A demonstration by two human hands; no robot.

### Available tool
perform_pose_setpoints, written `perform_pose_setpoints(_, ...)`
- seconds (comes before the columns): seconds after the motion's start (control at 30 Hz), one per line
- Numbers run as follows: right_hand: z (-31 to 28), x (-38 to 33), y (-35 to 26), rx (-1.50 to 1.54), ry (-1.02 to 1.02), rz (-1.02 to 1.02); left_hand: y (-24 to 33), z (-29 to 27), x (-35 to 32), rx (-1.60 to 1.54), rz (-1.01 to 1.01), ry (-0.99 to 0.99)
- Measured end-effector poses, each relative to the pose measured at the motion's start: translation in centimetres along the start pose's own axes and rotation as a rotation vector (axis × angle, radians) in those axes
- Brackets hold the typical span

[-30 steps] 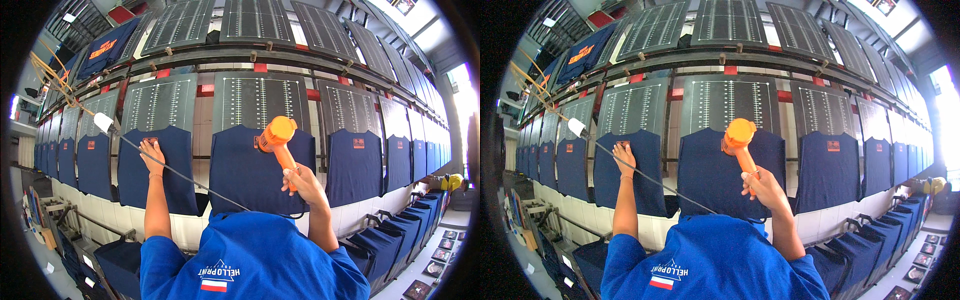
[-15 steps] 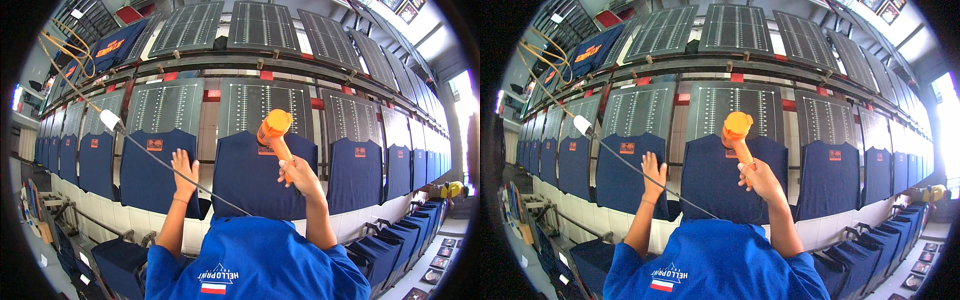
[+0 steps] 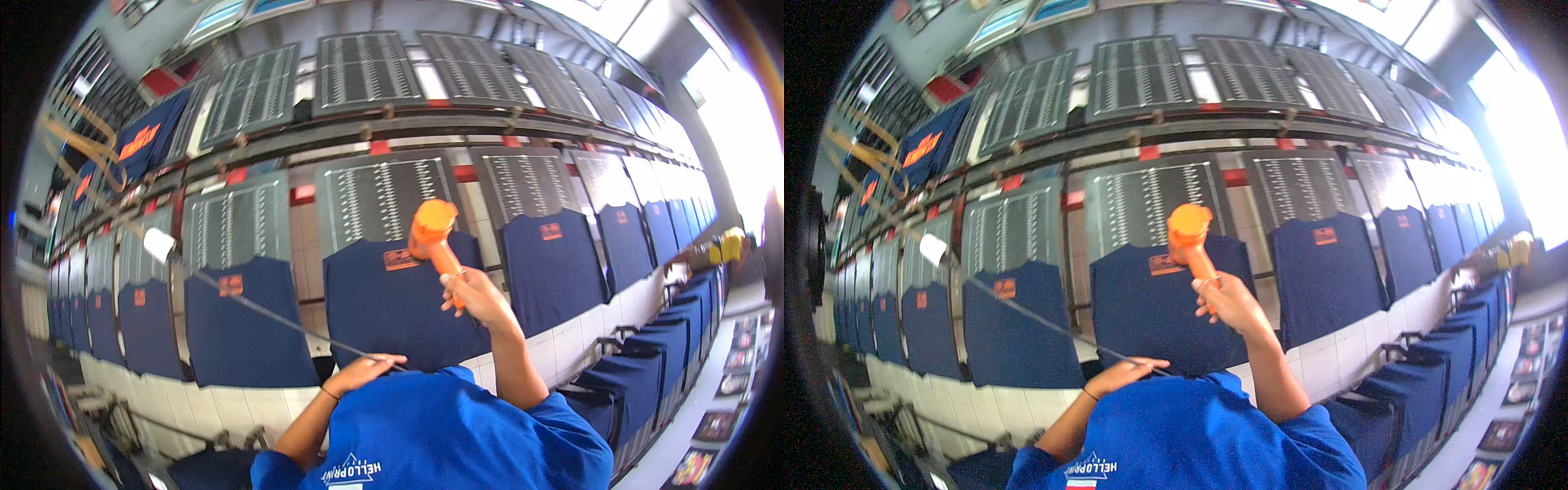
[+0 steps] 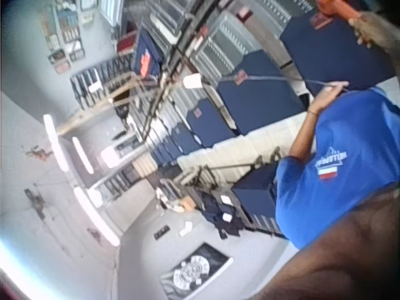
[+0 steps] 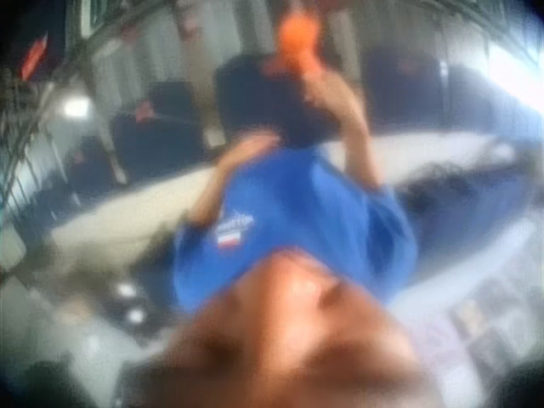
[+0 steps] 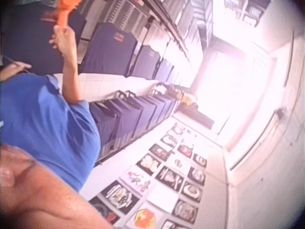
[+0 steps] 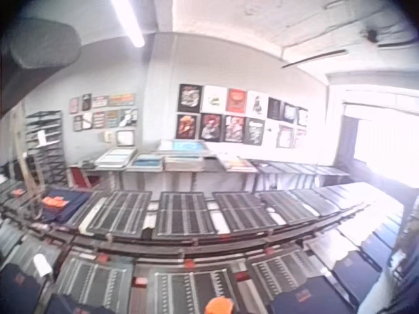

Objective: The person uses a heat gun to dry the screen-printed logos on several blue t-shirts that are arranged on a long printing table.

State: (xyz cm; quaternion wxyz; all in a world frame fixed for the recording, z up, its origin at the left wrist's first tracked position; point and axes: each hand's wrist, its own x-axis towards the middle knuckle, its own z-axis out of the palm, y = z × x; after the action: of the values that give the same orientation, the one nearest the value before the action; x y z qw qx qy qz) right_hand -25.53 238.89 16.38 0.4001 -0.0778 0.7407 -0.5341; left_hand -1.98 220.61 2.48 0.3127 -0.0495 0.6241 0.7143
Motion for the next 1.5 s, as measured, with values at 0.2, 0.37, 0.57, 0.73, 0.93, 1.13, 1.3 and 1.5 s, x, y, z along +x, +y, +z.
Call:
perform_pose_setpoints(0.2,-0.3,-1.4,-0.1,-0.018,-0.139,0.007,4.4,4.7,7.0,-0.004,0.127,-0.311)
perform_pose_setpoints(0.37,-3.1,-1.3,1.2,0.064,-0.262,-0.014,7.2,9.0,12.9,0.123,0.152,-0.461)
perform_pose_setpoints(0.57,-15.8,-3.2,3.6,0.053,-0.165,-0.044,10.7,15.1,21.4,0.217,0.224,-0.563)
perform_pose_setpoints(0.73,-29.7,-4.3,5.6,0.009,-0.058,-0.044,12.8,21.2,29.4,0.174,0.188,-0.412)
perform_pose_setpoints(0.93,-42.6,-4.8,6.9,-0.002,-0.038,-0.051,11.6,28.2,35.3,0.19,0.066,-0.147)
perform_pose_setpoints(1.13,-47.7,-1.9,7.1,-0.04,-0.087,-0.067,9.7,29.6,36.7,0.097,-0.085,0.083)
perform_pose_setpoints(1.3,-47.4,0.0,6.8,-0.031,-0.158,-0.064,9.3,28.9,36.3,-0.036,-0.109,0.225)
perform_pose_setpoints(1.5,-46.3,0.9,6.6,-0.071,-0.208,-0.036,8.5,27.7,35.4,0.077,0.04,0.292)
